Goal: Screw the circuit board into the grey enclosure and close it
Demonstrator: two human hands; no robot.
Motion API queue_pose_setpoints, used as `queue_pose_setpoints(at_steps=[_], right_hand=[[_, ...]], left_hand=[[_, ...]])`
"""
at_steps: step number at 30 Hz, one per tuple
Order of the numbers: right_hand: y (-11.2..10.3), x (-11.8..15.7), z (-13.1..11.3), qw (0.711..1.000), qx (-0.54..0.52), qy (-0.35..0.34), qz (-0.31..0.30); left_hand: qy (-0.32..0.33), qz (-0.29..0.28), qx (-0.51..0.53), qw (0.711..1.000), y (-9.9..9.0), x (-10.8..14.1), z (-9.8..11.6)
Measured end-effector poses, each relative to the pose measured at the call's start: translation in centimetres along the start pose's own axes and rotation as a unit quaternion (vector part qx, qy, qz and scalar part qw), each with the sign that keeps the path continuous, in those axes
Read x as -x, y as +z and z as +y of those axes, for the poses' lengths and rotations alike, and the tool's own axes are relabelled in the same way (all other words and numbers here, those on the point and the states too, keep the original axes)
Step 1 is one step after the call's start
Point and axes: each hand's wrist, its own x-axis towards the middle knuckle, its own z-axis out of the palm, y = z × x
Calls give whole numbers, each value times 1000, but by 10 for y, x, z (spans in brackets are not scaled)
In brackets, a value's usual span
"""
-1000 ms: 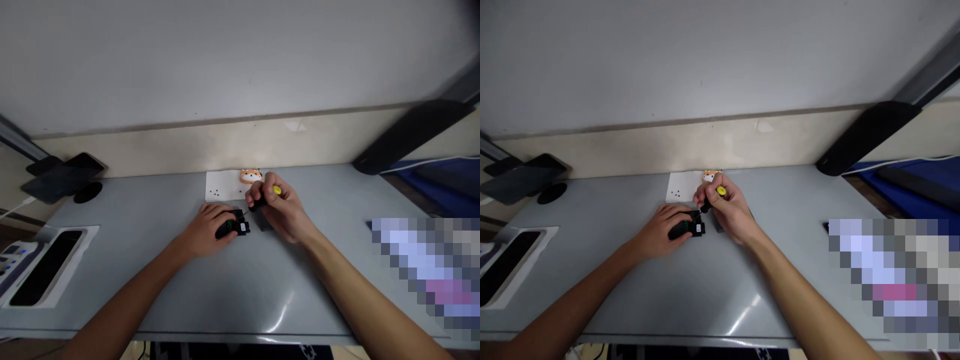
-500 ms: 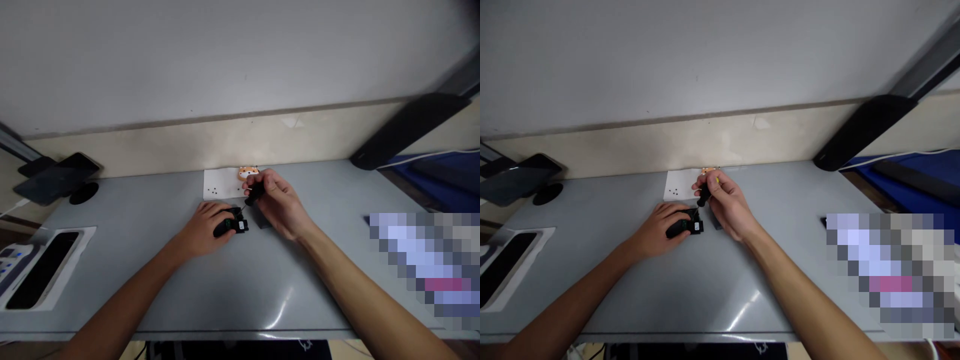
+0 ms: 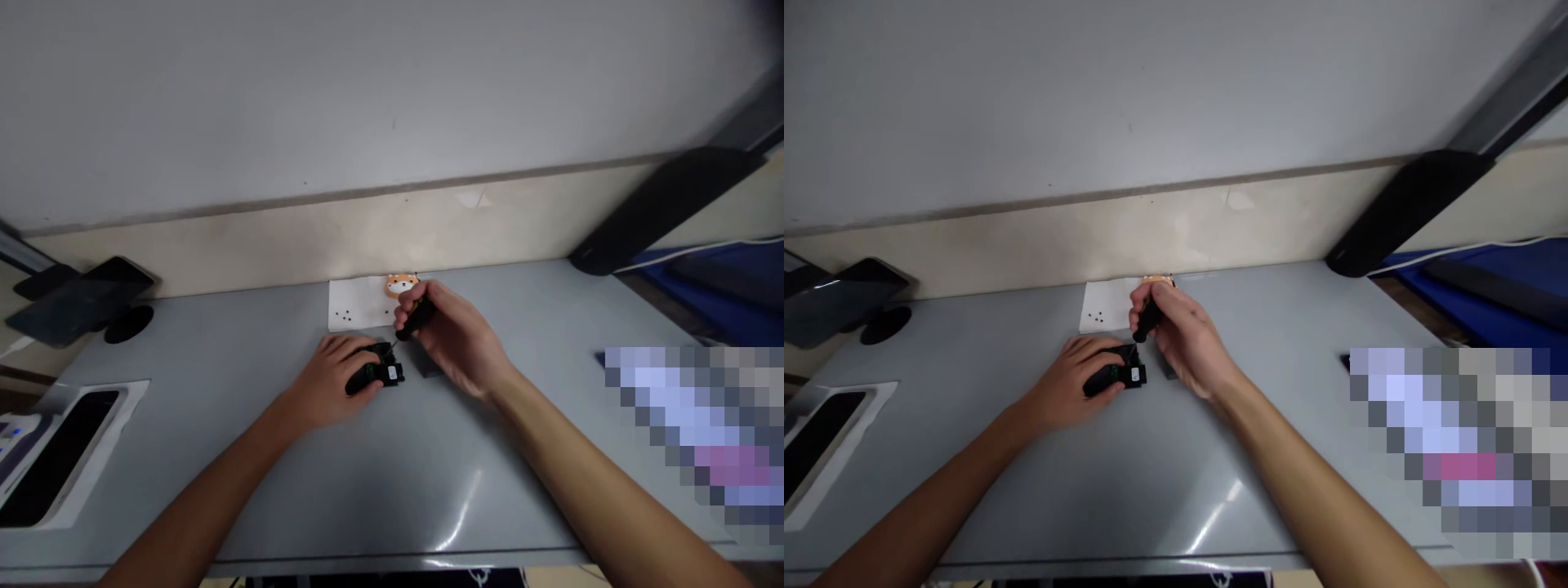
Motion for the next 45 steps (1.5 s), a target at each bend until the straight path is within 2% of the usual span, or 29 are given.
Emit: queue_pose_setpoints(at_steps=[5, 12, 19, 27, 31, 36, 41, 45], right_hand=[[-10, -2, 0, 999, -47, 26, 6], [-4, -5, 8, 999, -2, -32, 29], [-5, -2, -3, 1000, -21, 22, -6], [-4, -2, 5, 1000, 17, -4, -3], [-1, -3, 7, 998, 43, -48, -5], [4, 2, 6, 1000, 11, -13, -22], [1, 5, 8, 999, -2, -23, -49], [-2, 1, 10, 1000, -2, -27, -16]], left_hand=[[3, 5, 0, 1000, 1, 0, -1], [0, 11, 5, 1000, 2, -1, -2], [-1, 9, -1, 1000, 1, -1, -1], [2, 6, 2, 1000, 0, -1, -1], [4, 9, 9, 1000, 0, -1, -2], [2, 14, 4, 1000, 1, 0, -3], [5, 13, 3, 1000, 2, 0, -3], [6, 8, 1, 1000, 2, -1, -4]])
